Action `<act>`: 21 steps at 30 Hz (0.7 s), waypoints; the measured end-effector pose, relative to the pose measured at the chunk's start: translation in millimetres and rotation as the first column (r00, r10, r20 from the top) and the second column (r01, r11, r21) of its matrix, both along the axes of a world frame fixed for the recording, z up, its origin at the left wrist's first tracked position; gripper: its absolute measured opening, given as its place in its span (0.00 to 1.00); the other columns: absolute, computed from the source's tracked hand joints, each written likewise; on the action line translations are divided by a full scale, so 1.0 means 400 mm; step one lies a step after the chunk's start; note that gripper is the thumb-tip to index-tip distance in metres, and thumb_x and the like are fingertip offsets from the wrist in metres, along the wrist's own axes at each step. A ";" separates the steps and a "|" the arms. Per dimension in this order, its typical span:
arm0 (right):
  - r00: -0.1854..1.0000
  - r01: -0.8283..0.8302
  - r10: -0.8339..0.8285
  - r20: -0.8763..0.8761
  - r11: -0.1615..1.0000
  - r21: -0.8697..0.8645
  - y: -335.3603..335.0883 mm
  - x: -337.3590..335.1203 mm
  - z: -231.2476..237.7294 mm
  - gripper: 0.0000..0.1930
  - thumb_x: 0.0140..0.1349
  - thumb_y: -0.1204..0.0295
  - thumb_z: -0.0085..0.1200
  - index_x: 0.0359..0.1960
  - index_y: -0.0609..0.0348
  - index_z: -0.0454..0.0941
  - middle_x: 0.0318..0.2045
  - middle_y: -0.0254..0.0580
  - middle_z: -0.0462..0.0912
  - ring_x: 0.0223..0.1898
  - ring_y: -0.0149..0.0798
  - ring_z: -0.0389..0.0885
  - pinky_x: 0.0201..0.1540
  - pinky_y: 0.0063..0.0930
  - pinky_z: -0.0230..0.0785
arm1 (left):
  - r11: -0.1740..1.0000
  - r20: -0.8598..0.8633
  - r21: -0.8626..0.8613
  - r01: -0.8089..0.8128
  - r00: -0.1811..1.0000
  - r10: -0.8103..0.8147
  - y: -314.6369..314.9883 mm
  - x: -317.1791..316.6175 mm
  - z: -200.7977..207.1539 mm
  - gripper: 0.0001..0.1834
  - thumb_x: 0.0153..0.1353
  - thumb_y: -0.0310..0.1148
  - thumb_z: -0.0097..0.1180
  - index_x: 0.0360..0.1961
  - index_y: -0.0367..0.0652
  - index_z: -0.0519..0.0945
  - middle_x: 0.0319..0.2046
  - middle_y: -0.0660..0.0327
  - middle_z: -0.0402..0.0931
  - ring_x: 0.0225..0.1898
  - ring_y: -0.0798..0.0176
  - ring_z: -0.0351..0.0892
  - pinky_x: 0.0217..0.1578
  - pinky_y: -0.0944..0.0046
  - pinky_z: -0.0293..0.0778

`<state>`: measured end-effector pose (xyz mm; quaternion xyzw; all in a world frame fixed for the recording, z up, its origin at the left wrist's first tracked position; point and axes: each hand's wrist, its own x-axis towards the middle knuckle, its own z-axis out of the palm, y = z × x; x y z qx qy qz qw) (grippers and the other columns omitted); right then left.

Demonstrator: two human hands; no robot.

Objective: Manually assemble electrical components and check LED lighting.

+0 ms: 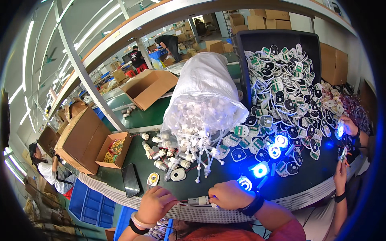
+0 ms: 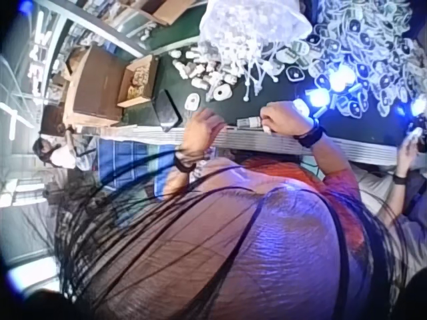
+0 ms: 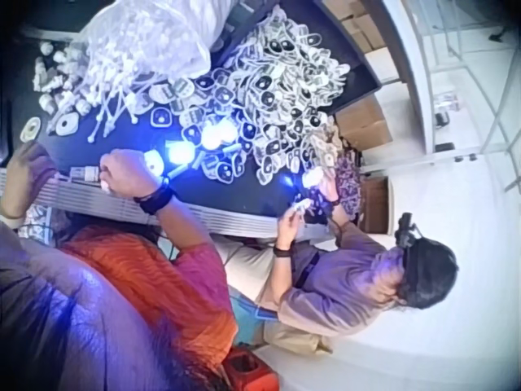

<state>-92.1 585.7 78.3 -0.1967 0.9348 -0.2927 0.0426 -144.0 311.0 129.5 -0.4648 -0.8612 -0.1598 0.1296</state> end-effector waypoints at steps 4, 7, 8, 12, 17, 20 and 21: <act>0.953 -0.091 0.027 -0.302 0.976 -0.200 -0.027 -0.012 0.006 0.20 0.58 0.68 0.59 0.52 0.57 0.75 0.47 0.47 0.79 0.51 0.53 0.77 0.52 0.46 0.69 | 0.996 0.043 0.070 0.053 0.998 -0.056 0.023 0.005 0.014 0.07 0.50 0.34 0.68 0.29 0.48 0.83 0.22 0.64 0.74 0.25 0.58 0.76 0.24 0.59 0.71; 0.959 -0.264 0.186 -0.213 0.857 -0.442 -0.065 0.009 0.041 0.31 0.57 0.69 0.60 0.62 0.62 0.66 0.53 0.49 0.77 0.57 0.51 0.73 0.58 0.46 0.64 | 0.982 0.023 0.103 0.160 0.986 -0.163 0.063 0.007 0.021 0.07 0.51 0.34 0.69 0.30 0.47 0.84 0.20 0.64 0.73 0.21 0.58 0.75 0.21 0.59 0.69; 0.949 -0.293 0.206 -0.240 0.857 -0.423 -0.071 0.007 0.047 0.32 0.60 0.67 0.59 0.64 0.64 0.63 0.50 0.52 0.78 0.54 0.50 0.76 0.56 0.42 0.68 | 0.972 0.003 0.131 0.196 0.980 -0.198 0.084 0.012 0.034 0.07 0.50 0.33 0.67 0.31 0.48 0.83 0.22 0.65 0.73 0.23 0.59 0.76 0.22 0.59 0.70; 0.978 -0.197 0.202 -0.048 0.830 -0.522 -0.061 0.017 0.050 0.24 0.64 0.66 0.56 0.58 0.63 0.67 0.39 0.52 0.81 0.41 0.49 0.82 0.42 0.41 0.72 | 0.951 0.050 0.189 0.246 0.964 -0.260 0.114 0.017 0.055 0.07 0.51 0.31 0.65 0.32 0.48 0.82 0.24 0.64 0.73 0.26 0.60 0.77 0.24 0.60 0.72; 0.991 -0.130 0.131 -0.038 0.826 -0.548 -0.037 0.017 0.034 0.16 0.68 0.71 0.53 0.56 0.61 0.72 0.32 0.46 0.82 0.33 0.39 0.84 0.35 0.33 0.73 | 0.941 0.218 0.280 0.189 0.942 -0.254 0.111 0.006 0.059 0.09 0.52 0.27 0.66 0.37 0.45 0.83 0.27 0.62 0.77 0.28 0.58 0.79 0.27 0.59 0.74; 0.973 -0.167 0.046 -0.227 0.817 -0.551 -0.047 0.017 0.024 0.13 0.67 0.69 0.53 0.50 0.58 0.74 0.22 0.45 0.79 0.27 0.48 0.81 0.30 0.40 0.69 | 0.951 0.232 0.291 0.105 0.957 -0.177 0.107 0.005 0.069 0.11 0.53 0.20 0.65 0.38 0.41 0.83 0.29 0.57 0.82 0.28 0.59 0.81 0.27 0.63 0.73; 0.952 -0.210 0.054 -0.302 0.833 -0.511 -0.045 0.018 0.023 0.12 0.68 0.69 0.53 0.50 0.58 0.75 0.22 0.45 0.79 0.27 0.48 0.81 0.30 0.40 0.69 | 0.952 0.239 0.287 0.110 0.954 -0.182 0.107 0.008 0.070 0.11 0.53 0.20 0.65 0.38 0.41 0.83 0.29 0.57 0.82 0.28 0.59 0.81 0.27 0.63 0.73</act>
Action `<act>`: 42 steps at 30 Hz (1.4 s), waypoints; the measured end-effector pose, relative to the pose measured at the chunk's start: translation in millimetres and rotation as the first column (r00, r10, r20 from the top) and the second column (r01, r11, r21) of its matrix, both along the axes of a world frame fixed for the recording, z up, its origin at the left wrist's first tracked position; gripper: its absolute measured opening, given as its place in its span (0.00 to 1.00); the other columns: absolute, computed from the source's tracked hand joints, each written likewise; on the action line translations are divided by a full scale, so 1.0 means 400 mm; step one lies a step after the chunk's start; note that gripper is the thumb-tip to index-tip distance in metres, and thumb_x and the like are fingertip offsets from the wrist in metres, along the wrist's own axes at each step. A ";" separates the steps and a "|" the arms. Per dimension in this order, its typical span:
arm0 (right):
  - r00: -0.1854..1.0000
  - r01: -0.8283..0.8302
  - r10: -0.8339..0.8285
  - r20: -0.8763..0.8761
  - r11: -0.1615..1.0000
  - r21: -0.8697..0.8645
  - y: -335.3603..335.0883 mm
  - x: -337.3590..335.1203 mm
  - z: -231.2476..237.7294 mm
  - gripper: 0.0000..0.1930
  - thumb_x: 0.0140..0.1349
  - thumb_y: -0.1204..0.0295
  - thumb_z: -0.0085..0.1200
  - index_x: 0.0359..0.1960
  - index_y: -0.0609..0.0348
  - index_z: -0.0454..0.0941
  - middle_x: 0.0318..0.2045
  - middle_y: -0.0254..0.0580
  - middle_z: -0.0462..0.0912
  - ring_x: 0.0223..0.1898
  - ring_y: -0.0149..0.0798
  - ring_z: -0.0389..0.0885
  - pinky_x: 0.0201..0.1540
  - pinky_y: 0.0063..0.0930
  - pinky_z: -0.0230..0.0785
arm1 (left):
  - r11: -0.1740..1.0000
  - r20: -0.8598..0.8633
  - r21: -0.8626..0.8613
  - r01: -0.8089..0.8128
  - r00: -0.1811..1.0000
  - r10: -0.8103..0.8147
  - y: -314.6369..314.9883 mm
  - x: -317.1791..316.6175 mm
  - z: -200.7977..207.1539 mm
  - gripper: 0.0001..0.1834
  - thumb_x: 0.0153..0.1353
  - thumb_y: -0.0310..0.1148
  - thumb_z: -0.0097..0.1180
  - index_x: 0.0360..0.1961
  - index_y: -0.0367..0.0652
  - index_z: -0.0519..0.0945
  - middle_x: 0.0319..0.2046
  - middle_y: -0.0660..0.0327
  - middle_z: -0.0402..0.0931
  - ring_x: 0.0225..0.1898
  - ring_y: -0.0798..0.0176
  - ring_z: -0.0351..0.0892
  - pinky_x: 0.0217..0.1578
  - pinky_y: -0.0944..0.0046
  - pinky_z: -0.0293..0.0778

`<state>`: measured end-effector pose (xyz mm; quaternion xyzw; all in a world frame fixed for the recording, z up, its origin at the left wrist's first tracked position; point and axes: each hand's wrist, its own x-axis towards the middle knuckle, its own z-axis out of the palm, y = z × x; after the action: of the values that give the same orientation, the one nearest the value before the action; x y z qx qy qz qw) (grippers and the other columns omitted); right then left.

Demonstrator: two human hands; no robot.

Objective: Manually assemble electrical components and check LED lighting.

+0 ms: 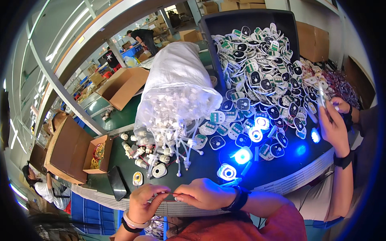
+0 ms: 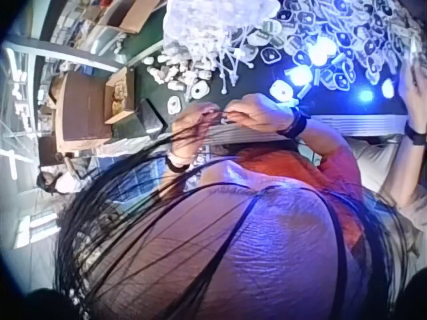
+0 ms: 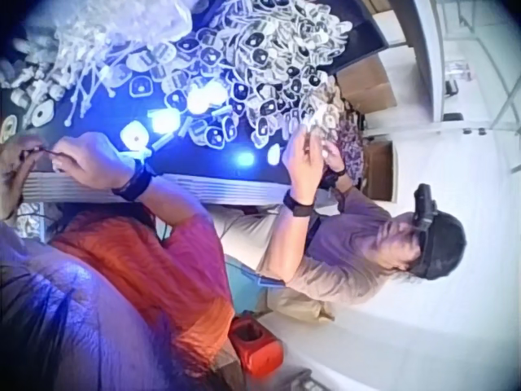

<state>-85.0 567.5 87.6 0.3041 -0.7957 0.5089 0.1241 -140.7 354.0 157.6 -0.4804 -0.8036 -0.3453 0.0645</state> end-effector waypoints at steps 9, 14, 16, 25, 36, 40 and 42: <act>0.985 0.001 0.026 0.170 0.988 -0.152 -0.010 0.019 0.018 0.10 0.66 0.70 0.54 0.47 0.60 0.78 0.31 0.46 0.83 0.31 0.46 0.83 0.35 0.36 0.73 | 1.000 0.066 -0.008 0.005 0.998 -0.005 -0.005 0.008 -0.027 0.10 0.49 0.24 0.70 0.31 0.41 0.81 0.25 0.58 0.80 0.25 0.59 0.80 0.26 0.64 0.72; 0.997 0.051 -0.055 -0.052 0.996 -0.077 -0.005 0.002 0.000 0.09 0.62 0.71 0.57 0.42 0.57 0.77 0.27 0.47 0.80 0.29 0.53 0.80 0.31 0.42 0.70 | 1.000 0.118 0.016 -0.010 0.993 0.008 0.003 0.005 -0.038 0.08 0.48 0.24 0.70 0.28 0.39 0.82 0.23 0.59 0.80 0.25 0.61 0.78 0.27 0.67 0.71; 0.992 0.108 -0.114 -0.057 0.988 -0.110 -0.016 0.005 -0.006 0.08 0.61 0.71 0.57 0.41 0.56 0.76 0.26 0.46 0.80 0.28 0.53 0.80 0.29 0.43 0.69 | 0.998 0.221 0.044 -0.041 0.975 0.030 0.005 0.009 -0.046 0.06 0.49 0.22 0.69 0.27 0.38 0.82 0.23 0.60 0.80 0.24 0.64 0.78 0.27 0.67 0.70; 0.971 0.216 -0.222 -0.086 0.974 -0.072 -0.019 0.009 -0.024 0.07 0.58 0.71 0.61 0.37 0.54 0.78 0.25 0.38 0.80 0.24 0.44 0.79 0.27 0.37 0.68 | 0.996 0.209 -0.063 -0.060 0.975 0.072 0.011 0.003 -0.059 0.05 0.53 0.24 0.68 0.26 0.37 0.82 0.20 0.62 0.77 0.22 0.66 0.75 0.25 0.69 0.67; 0.960 0.269 -0.237 0.149 0.928 -0.258 -0.007 0.009 0.008 0.04 0.57 0.77 0.58 0.33 0.60 0.77 0.23 0.43 0.81 0.21 0.40 0.82 0.24 0.29 0.71 | 0.999 0.684 0.030 -0.020 0.729 -0.006 0.034 -0.007 -0.039 0.14 0.72 0.35 0.49 0.43 0.34 0.81 0.29 0.59 0.83 0.32 0.69 0.81 0.35 0.69 0.75; 0.962 0.257 -0.226 0.151 0.939 -0.229 -0.003 0.008 0.007 0.04 0.57 0.78 0.58 0.32 0.61 0.77 0.23 0.42 0.82 0.22 0.39 0.82 0.25 0.28 0.71 | 0.999 0.709 0.041 -0.017 0.705 -0.017 0.029 -0.006 -0.042 0.15 0.73 0.35 0.47 0.44 0.34 0.80 0.29 0.59 0.82 0.31 0.70 0.80 0.36 0.69 0.75; 0.961 0.256 -0.226 0.160 0.947 -0.196 -0.003 0.007 0.007 0.04 0.57 0.78 0.58 0.33 0.61 0.77 0.23 0.40 0.82 0.24 0.36 0.83 0.26 0.27 0.71 | 0.999 0.710 0.024 -0.023 0.704 0.000 0.028 -0.008 -0.046 0.14 0.73 0.35 0.48 0.44 0.34 0.80 0.29 0.59 0.82 0.31 0.71 0.79 0.35 0.70 0.75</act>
<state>-82.4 566.5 90.2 0.1539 -0.7739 0.5923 0.1632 -144.1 365.0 139.3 -0.3047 -0.7642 -0.5154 -0.2399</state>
